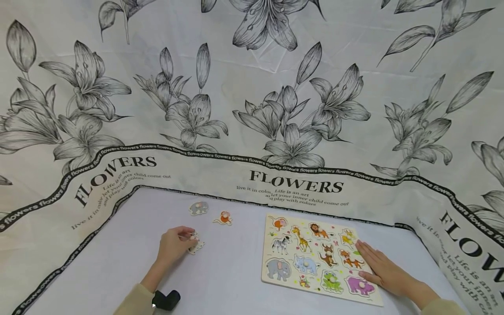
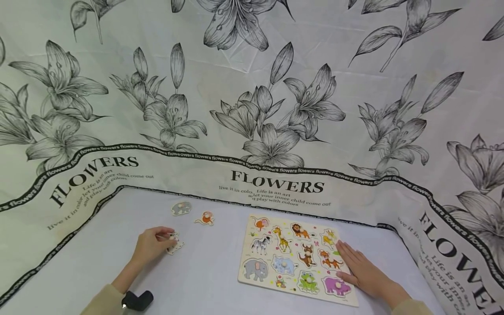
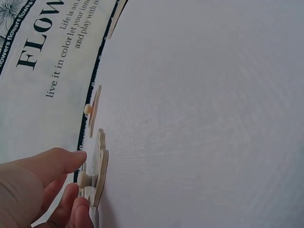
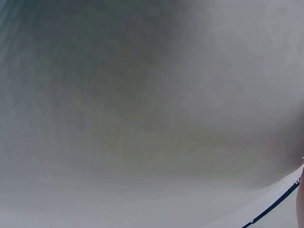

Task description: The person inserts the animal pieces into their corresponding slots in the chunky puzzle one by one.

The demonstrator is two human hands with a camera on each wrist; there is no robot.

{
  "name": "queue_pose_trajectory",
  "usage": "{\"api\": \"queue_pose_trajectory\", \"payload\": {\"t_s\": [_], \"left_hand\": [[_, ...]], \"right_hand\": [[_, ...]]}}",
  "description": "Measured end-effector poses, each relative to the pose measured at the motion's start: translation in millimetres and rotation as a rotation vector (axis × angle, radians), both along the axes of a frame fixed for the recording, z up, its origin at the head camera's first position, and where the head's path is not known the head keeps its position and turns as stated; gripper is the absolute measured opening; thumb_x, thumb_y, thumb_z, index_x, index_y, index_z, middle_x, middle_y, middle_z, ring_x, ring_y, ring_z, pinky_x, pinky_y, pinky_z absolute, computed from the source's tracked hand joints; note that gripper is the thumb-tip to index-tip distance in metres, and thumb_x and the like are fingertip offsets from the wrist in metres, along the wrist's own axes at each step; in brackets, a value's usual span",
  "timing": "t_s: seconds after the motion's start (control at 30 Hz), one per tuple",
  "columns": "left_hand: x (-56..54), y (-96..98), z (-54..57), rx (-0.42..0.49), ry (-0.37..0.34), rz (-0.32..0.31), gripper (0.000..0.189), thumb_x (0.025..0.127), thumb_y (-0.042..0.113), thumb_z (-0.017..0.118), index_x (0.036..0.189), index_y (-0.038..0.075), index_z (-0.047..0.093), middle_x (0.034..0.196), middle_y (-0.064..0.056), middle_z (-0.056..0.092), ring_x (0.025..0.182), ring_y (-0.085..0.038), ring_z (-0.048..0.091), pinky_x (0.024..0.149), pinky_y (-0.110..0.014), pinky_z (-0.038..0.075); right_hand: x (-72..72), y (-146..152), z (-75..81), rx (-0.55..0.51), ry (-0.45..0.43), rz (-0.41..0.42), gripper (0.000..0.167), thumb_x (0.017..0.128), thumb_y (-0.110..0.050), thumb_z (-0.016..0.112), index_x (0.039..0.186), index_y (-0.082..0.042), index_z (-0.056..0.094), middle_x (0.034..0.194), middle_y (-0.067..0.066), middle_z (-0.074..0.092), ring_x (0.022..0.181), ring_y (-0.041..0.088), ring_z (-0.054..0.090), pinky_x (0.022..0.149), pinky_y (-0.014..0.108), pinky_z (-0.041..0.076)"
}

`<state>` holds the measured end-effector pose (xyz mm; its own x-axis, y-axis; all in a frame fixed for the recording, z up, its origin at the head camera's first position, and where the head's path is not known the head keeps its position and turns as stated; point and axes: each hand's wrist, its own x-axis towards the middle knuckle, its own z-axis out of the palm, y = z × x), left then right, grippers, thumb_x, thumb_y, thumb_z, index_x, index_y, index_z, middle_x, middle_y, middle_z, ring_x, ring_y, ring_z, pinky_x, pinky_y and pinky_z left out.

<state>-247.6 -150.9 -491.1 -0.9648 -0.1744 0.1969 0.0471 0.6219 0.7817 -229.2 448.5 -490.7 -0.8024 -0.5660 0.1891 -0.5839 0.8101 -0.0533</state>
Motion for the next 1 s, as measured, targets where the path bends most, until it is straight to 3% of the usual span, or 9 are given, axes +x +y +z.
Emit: {"api": "queue_pose_trajectory", "payload": {"t_s": [0.17,0.33,0.57,0.67,0.87,1.0], "left_hand": [[-1.3,-1.0,-2.3,-0.004,-0.025,0.011,0.026,0.071,0.011,0.081,0.094,0.002,0.072,0.078,-0.005,0.069,0.071,-0.013,0.064,0.061,-0.023,0.046],[-2.9,-0.9,-2.5,-0.013,-0.012,0.029,0.025,0.070,0.011,0.082,0.091,0.001,0.072,0.074,-0.004,0.069,0.068,-0.014,0.065,0.061,-0.024,0.047],[-0.9,-0.7,-1.5,-0.033,-0.039,0.048,0.021,0.070,0.013,0.081,0.086,0.001,0.072,0.071,-0.003,0.069,0.065,-0.010,0.060,0.060,-0.026,0.043],[-0.5,-0.6,-1.7,-0.037,-0.045,0.051,0.019,0.072,0.012,0.081,0.086,0.001,0.073,0.071,-0.004,0.069,0.065,-0.011,0.059,0.059,-0.025,0.043],[0.3,0.7,-0.3,-0.033,-0.038,0.056,0.016,0.074,0.012,0.079,0.085,0.001,0.074,0.075,-0.008,0.072,0.065,-0.011,0.061,0.056,-0.023,0.044],[-0.4,1.8,0.4,-0.038,-0.033,0.063,0.015,0.074,0.013,0.079,0.084,0.002,0.075,0.076,-0.008,0.072,0.065,-0.011,0.061,0.055,-0.020,0.043]], "right_hand": [[0.1,0.4,1.1,-0.005,0.013,0.013,0.075,0.093,-0.031,0.060,0.150,0.000,0.023,0.159,0.013,0.020,0.136,-0.017,-0.020,0.105,0.003,-0.014],[-0.3,-0.2,1.3,0.002,0.007,0.006,0.075,0.093,-0.032,0.060,0.150,0.000,0.023,0.159,0.013,0.021,0.135,-0.017,-0.020,0.105,0.003,-0.015],[0.5,-1.0,2.3,-0.008,0.031,0.024,0.077,0.092,-0.030,0.062,0.151,-0.001,0.022,0.158,-0.010,0.000,0.136,-0.017,-0.019,0.105,0.003,-0.014],[0.4,-1.3,2.5,0.004,0.020,0.017,0.078,0.093,-0.030,0.061,0.152,-0.003,0.018,0.160,-0.008,0.001,0.135,-0.017,-0.021,0.104,0.002,-0.016],[-0.7,-0.2,0.5,0.020,-0.023,-0.029,0.077,0.094,-0.035,0.057,0.153,-0.006,0.017,0.161,0.008,0.016,0.133,-0.019,-0.024,0.103,0.002,-0.017],[-0.8,0.0,0.3,0.012,-0.010,-0.017,0.077,0.094,-0.034,0.058,0.153,-0.004,0.018,0.162,0.005,0.014,0.134,-0.018,-0.023,0.104,0.002,-0.016]]}}
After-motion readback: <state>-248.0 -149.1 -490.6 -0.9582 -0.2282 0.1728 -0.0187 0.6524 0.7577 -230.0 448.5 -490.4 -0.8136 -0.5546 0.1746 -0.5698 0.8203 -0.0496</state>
